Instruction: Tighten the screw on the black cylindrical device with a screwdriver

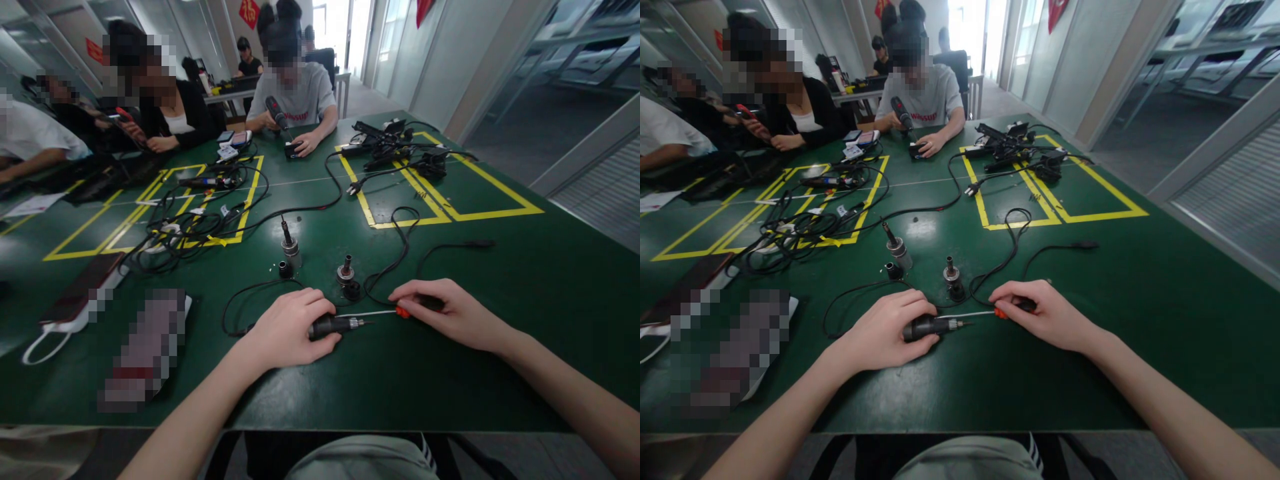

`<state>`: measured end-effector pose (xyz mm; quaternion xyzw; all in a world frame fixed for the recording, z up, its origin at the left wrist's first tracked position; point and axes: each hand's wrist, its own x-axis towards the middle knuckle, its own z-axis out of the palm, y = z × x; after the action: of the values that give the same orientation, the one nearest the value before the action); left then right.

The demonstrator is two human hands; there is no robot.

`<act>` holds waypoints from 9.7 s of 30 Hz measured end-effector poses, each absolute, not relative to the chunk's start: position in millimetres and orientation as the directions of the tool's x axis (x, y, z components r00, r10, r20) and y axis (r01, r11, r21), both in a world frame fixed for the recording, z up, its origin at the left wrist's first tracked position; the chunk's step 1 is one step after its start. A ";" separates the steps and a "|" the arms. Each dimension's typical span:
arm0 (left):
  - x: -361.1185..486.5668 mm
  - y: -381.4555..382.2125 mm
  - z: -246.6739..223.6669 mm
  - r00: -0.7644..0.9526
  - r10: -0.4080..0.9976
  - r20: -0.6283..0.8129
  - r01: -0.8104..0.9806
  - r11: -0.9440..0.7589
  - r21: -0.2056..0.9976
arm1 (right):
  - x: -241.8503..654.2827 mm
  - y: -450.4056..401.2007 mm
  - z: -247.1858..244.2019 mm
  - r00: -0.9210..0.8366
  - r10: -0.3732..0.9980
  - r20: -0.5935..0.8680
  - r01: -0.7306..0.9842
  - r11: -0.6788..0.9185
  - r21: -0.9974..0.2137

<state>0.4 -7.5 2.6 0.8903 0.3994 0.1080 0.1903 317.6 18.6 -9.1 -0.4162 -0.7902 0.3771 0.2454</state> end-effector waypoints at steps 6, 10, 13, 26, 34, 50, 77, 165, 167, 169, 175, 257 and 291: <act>1.2 -7.1 2.6 0.656 0.753 0.044 0.666 -0.606 0.436 | 319.7 15.5 -11.5 -0.490 0.865 0.103 0.425 0.341 -0.838; 1.1 -7.0 3.0 0.658 0.751 0.047 0.665 -0.610 0.432 | 318.9 16.1 -10.1 -0.506 0.855 0.112 0.464 0.379 -0.801; 1.1 -7.5 2.8 0.648 0.760 0.044 0.672 -0.599 0.435 | 318.3 17.5 -11.9 -0.522 0.847 0.097 0.476 0.384 -0.791; 0.0 -7.9 1.6 0.611 0.792 -0.007 0.702 -0.538 0.466 | 320.4 16.0 -14.7 -0.507 0.850 0.141 0.447 0.399 -0.800; 0.6 -8.2 1.5 0.623 0.782 0.023 0.687 -0.561 0.462 | 317.9 18.2 -10.6 -0.561 0.822 0.100 0.468 0.414 -0.780; 0.0 -7.2 0.1 0.632 0.772 0.059 0.660 -0.577 0.481 | 316.9 17.7 -14.9 -0.545 0.830 0.121 0.476 0.425 -0.770; -2.2 -8.2 5.1 0.630 0.776 0.025 0.662 -0.553 0.506 | 320.1 16.1 -9.8 -0.527 0.844 0.102 0.441 0.374 -0.816; -1.8 -7.4 3.4 0.632 0.774 0.045 0.655 -0.564 0.503 | 321.3 18.4 -12.9 -0.563 0.823 0.082 0.435 0.379 -0.817; -1.8 -7.5 3.2 0.628 0.777 0.042 0.659 -0.559 0.503 | 319.9 18.9 -11.6 -0.573 0.816 0.075 0.440 0.384 -0.812; -1.9 -7.8 2.8 0.625 0.779 0.042 0.660 -0.557 0.504 | 319.5 18.6 -11.4 -0.565 0.822 0.071 0.440 0.373 -0.817; -2.0 -8.5 2.1 0.630 0.776 0.043 0.652 -0.558 0.514 | 320.4 15.9 -11.7 -0.492 0.860 0.133 0.400 0.359 -0.844; -6.0 -6.7 6.3 0.655 0.753 0.061 0.630 -0.589 0.506 | 319.3 16.6 -13.7 -0.552 0.826 0.115 0.456 0.415 -0.787; -5.8 -7.2 4.0 0.644 0.762 0.066 0.629 -0.577 0.521 | 320.4 17.5 -18.0 -0.578 0.811 0.094 0.399 0.381 -0.834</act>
<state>-5.8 -7.2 4.0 0.8765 0.3967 0.1429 0.2323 320.4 17.5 -18.0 -0.3824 -0.7911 0.4038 0.2546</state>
